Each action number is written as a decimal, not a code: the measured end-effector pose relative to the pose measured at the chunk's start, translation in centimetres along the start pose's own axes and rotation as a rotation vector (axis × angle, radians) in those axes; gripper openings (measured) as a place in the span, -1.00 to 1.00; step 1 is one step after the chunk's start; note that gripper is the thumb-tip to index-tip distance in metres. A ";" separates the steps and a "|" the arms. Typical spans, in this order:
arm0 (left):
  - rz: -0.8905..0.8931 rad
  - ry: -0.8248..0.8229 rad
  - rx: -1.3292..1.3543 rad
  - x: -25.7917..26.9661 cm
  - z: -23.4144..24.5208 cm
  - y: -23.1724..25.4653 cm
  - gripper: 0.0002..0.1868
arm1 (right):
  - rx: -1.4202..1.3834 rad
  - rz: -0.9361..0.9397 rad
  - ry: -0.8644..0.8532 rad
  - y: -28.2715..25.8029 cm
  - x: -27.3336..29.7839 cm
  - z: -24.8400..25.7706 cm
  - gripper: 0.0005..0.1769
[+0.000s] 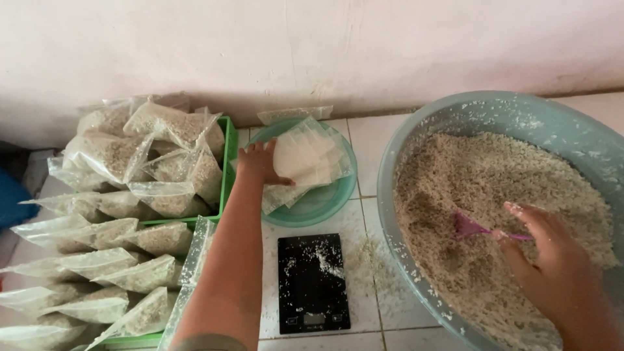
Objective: Scooping grain from a large basin into small plastic bags and weighing them on a digital scale.
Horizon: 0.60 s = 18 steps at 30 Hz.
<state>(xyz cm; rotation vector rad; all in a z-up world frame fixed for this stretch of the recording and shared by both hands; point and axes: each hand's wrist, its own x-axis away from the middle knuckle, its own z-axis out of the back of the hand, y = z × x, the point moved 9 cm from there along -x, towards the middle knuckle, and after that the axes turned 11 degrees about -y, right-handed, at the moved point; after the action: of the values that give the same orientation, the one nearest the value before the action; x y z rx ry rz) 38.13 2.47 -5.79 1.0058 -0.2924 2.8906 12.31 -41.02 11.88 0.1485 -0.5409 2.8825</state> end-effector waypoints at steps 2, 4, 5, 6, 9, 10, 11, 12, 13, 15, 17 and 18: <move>0.000 0.015 -0.040 0.4 0.0 -0.1 0.45 | -0.014 0.020 -0.006 -0.4 0.2 0.0 -0.36; -0.042 0.091 -0.002 1.2 0.4 -0.2 0.36 | -0.072 -0.006 -0.019 -0.8 0.5 0.3 -0.35; -0.037 0.096 0.000 1.6 0.3 -0.4 0.36 | -0.074 0.000 -0.016 -0.5 0.4 0.1 -0.35; -0.066 0.139 0.067 2.2 0.6 -0.6 0.35 | -0.086 0.001 -0.015 -0.2 0.4 -0.1 -0.34; -0.128 0.298 0.234 4.5 1.7 -0.8 0.37 | -0.152 -0.036 -0.039 -2.2 1.4 0.7 -0.36; -0.169 0.402 0.331 5.7 2.5 -0.9 0.40 | -0.205 -0.083 -0.072 -3.2 1.9 1.1 -0.38; -0.168 0.411 0.328 7.7 3.2 -0.4 0.40 | -0.209 -0.079 -0.064 -3.4 2.1 0.9 -0.38; -0.228 0.424 0.437 9.8 4.0 0.2 0.41 | -0.228 -0.005 -0.035 -4.2 2.2 1.0 -0.39; -0.289 0.436 0.545 12.0 4.7 0.7 0.41 | -0.248 0.068 -0.006 -5.0 2.4 1.2 -0.40; -0.316 0.413 0.599 16.1 5.5 1.8 0.39 | -0.266 0.156 0.054 -5.5 2.5 0.7 -0.41; -0.338 0.387 0.657 21.0 5.9 2.6 0.37 | -0.283 0.248 0.108 -6.0 2.7 0.3 -0.43; -0.362 0.362 0.716 23.7 6.1 3.2 0.34 | -0.248 0.282 0.129 -6.0 2.9 0.0 -0.46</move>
<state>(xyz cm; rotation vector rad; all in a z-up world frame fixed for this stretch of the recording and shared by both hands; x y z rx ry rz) 22.88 -1.84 13.10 0.4712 0.8954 2.7655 10.81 -35.04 14.33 -0.1643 -0.9554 3.0269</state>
